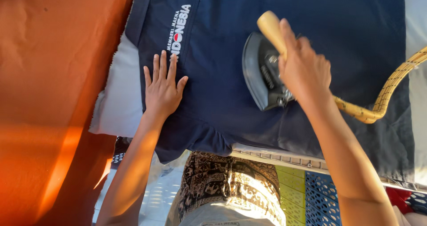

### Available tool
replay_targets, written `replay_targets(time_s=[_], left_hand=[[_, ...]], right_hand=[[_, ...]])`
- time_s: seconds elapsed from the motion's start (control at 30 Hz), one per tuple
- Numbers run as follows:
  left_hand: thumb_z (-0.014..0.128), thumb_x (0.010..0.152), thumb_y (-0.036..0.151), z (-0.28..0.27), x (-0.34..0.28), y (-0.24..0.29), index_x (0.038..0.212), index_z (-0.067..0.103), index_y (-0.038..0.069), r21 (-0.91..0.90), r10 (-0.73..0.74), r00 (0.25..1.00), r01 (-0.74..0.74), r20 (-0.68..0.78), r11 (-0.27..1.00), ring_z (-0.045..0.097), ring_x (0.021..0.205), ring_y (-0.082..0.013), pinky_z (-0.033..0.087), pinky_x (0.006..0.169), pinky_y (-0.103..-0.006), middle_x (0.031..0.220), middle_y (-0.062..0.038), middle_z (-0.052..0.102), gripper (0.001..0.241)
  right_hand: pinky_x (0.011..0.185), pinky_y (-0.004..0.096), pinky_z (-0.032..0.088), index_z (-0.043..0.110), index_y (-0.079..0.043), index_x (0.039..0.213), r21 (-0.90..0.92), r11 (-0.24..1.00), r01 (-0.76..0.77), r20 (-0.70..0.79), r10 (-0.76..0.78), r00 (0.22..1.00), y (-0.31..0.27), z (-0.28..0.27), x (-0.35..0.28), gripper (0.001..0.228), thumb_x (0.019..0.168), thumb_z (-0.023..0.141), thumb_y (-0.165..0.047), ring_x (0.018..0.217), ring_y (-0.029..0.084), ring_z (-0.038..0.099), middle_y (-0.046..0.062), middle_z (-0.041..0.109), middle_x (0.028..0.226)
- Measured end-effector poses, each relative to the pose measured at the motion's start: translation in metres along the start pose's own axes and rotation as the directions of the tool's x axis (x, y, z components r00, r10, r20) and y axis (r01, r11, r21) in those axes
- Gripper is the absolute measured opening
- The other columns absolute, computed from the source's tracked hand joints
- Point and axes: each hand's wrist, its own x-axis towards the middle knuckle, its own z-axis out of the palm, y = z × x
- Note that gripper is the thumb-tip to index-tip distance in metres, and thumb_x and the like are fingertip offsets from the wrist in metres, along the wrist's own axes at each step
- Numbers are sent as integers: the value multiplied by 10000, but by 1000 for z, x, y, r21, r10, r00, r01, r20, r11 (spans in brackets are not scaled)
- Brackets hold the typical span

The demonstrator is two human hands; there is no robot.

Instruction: The person irons a dark blue long-sleeved shirt laid out on a bed. They smooth the fabric with their hands and then use a steam iron to press the shirt, moving the iron back and forth across the body and sleeves. The person adjusts the shirt's position occasionally to ensure even coverage.

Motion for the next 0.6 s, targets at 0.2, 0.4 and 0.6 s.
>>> replay_targets(time_s=[0.2,0.4,0.6], left_hand=[[498,1040,360,-13,21,20,1591,280,-34,122,-30,986,9,165,992,21,1530,-469,47,1155,-684,1656,-329,100,711],[538,1047,163,31,98,93,1648,269,-14,-43,168,985,-166,42,985,29,1606,-368,27,1243,-659,1733,-208,122,682],[445,1095,452,84,148,140,1604,218,-49,-151,156,976,-133,155,980,58,1587,-341,20,1244,-620,1703,-189,164,749]], right_hand=[[790,580,549,335,-240,1638,98,994,-50,20,48,999,44,7,45,823,928,744,-167,928,491,686,229,702,1082],[855,573,533,331,-208,1619,301,953,-30,122,-7,992,46,-15,9,786,935,720,-223,967,502,673,275,706,1090],[641,513,576,371,-276,1580,305,952,-24,189,-36,981,27,-56,-91,659,976,633,-286,669,384,694,135,683,856]])
